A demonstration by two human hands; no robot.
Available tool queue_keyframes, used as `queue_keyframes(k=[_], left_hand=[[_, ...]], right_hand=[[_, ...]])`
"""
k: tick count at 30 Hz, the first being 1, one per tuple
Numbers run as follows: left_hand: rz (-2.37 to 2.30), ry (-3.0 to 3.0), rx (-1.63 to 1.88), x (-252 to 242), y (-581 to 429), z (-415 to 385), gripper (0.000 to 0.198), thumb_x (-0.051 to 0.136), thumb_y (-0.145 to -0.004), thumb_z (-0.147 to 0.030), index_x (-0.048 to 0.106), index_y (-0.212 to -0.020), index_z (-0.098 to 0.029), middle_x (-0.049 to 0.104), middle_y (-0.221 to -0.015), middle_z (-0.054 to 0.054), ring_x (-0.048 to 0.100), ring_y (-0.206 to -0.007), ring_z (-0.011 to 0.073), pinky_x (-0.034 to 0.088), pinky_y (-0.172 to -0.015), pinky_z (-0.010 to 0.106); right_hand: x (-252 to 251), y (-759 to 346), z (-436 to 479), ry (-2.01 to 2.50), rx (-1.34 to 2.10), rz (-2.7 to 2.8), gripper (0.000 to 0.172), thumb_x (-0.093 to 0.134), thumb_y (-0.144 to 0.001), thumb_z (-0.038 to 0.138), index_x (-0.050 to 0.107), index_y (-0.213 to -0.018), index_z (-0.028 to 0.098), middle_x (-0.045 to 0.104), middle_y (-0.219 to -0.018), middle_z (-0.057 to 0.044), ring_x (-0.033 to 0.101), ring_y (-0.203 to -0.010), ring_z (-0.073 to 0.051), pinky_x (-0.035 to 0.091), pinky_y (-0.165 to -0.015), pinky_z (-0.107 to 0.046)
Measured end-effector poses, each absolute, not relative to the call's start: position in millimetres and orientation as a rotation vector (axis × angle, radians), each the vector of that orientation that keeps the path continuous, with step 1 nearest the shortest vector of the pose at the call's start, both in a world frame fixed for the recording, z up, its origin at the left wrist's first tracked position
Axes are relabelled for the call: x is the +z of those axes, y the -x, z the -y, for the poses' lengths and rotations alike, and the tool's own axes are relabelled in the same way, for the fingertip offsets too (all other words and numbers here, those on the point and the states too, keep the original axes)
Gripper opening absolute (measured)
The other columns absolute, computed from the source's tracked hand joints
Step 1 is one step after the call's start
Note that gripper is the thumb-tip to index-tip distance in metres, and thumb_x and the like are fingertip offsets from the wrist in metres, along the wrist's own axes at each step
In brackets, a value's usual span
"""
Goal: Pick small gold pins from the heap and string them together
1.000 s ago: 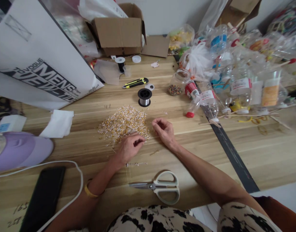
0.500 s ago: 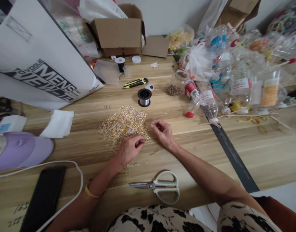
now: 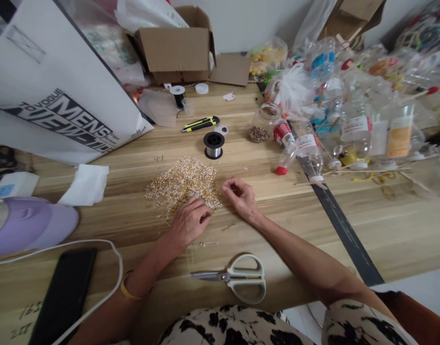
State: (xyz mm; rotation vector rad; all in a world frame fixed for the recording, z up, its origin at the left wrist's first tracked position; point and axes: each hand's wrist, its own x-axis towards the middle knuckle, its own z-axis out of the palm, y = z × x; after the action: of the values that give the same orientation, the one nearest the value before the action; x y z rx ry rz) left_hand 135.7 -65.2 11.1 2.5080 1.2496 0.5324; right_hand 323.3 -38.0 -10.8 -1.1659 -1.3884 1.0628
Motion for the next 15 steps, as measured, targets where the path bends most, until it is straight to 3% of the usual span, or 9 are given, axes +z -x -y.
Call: queue_keyframes(k=[15], left_hand=[[-1.255,-2.459,0.429,10.4,-131.7,65.6,0.008,0.06,-0.084,-0.014,0.064,-0.078,-0.017,0.064,-0.079,0.004,0.055,-0.081,0.0191,0.043,-0.072,0.031]], right_hand=[[-9.5,-323.7,38.3,1.175,1.067,1.4,0.017,0.059,-0.082,0.034,0.06,-0.078,0.018,0.056,-0.07,0.0,0.049,-0.061,-0.012,0.038,-0.054,-0.024]])
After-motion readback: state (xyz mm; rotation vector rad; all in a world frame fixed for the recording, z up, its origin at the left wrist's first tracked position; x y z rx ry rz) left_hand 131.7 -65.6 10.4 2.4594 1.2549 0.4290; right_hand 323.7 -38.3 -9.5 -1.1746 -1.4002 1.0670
